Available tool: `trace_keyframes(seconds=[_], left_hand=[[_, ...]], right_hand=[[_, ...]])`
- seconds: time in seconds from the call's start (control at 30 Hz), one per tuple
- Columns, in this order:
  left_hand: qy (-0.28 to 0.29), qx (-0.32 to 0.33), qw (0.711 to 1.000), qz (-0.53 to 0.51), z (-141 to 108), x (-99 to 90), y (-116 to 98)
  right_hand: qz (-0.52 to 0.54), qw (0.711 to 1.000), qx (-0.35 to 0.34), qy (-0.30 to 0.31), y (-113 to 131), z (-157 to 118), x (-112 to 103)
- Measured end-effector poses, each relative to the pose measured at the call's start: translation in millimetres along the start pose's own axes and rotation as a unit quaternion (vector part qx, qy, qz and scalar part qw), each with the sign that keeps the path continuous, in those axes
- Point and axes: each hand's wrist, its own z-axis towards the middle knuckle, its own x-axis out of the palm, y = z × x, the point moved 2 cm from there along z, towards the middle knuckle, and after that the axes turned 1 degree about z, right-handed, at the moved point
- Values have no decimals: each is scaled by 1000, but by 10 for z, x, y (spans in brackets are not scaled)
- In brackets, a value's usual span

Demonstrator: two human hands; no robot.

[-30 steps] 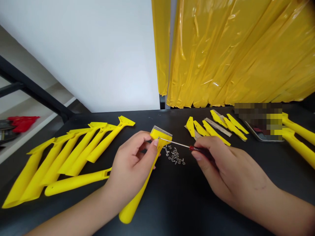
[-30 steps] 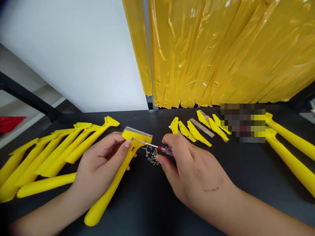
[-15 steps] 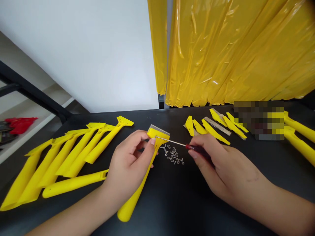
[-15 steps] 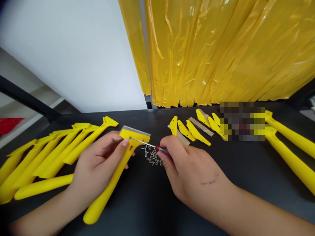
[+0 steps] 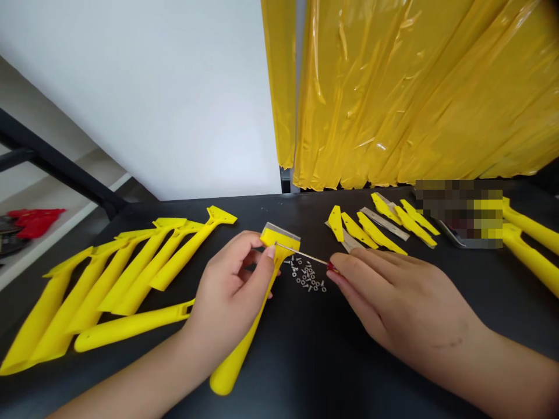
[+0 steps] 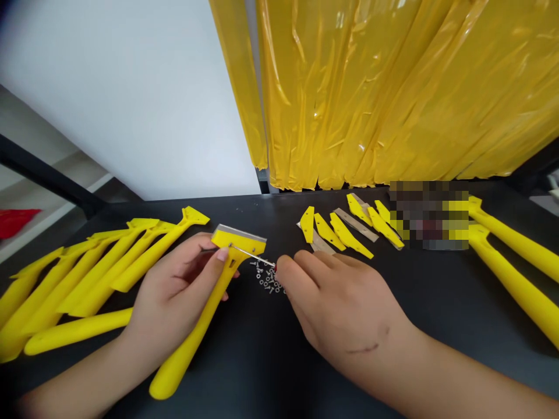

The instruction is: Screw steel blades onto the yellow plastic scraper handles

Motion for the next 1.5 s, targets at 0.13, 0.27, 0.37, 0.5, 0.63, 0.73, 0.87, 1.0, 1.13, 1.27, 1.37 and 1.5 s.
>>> trace_keyframes(seconds=[0.13, 0.27, 0.37, 0.5, 0.63, 0.73, 0.87, 1.0, 1.13, 1.27, 1.37, 1.5], left_hand=[[15, 39, 997, 70, -22, -22, -27], [13, 89, 988, 124, -47, -54, -78], [-11, 132, 977, 165, -56, -82, -116], [-37, 162, 965, 203, -53, -101, -125], [-30, 137, 975, 172, -37, -94, -94], [-26, 55, 996, 65, 12, -103, -55], [-63, -64, 986, -142, 124, -139, -8], [-54, -158, 951, -259, 151, -93, 26], [17, -219, 926, -307, 23, 37, 11], [69, -254, 903, -339, -116, 109, -85], [113, -246, 900, -342, -165, 108, -202], [182, -201, 921, -279, -248, -13, -285]], right_hand=[[26, 1000, 10, -2, 15, -14, 26], [355, 904, 224, 80, -2, -29, 68], [654, 635, 384, 146, 31, -51, 129], [798, 395, 422, 167, 72, -40, 160], [805, 397, 403, 182, 61, -10, 186], [763, 500, 368, 181, 47, 3, 189], [641, 684, 324, 128, 3, -22, 137], [499, 816, 264, 126, -4, -48, 77], [383, 881, 241, 138, 33, -54, 65], [266, 931, 214, 127, 75, -42, 37], [207, 956, 189, 86, 102, -5, -35], [148, 967, 206, 34, -64, -59, -213]])
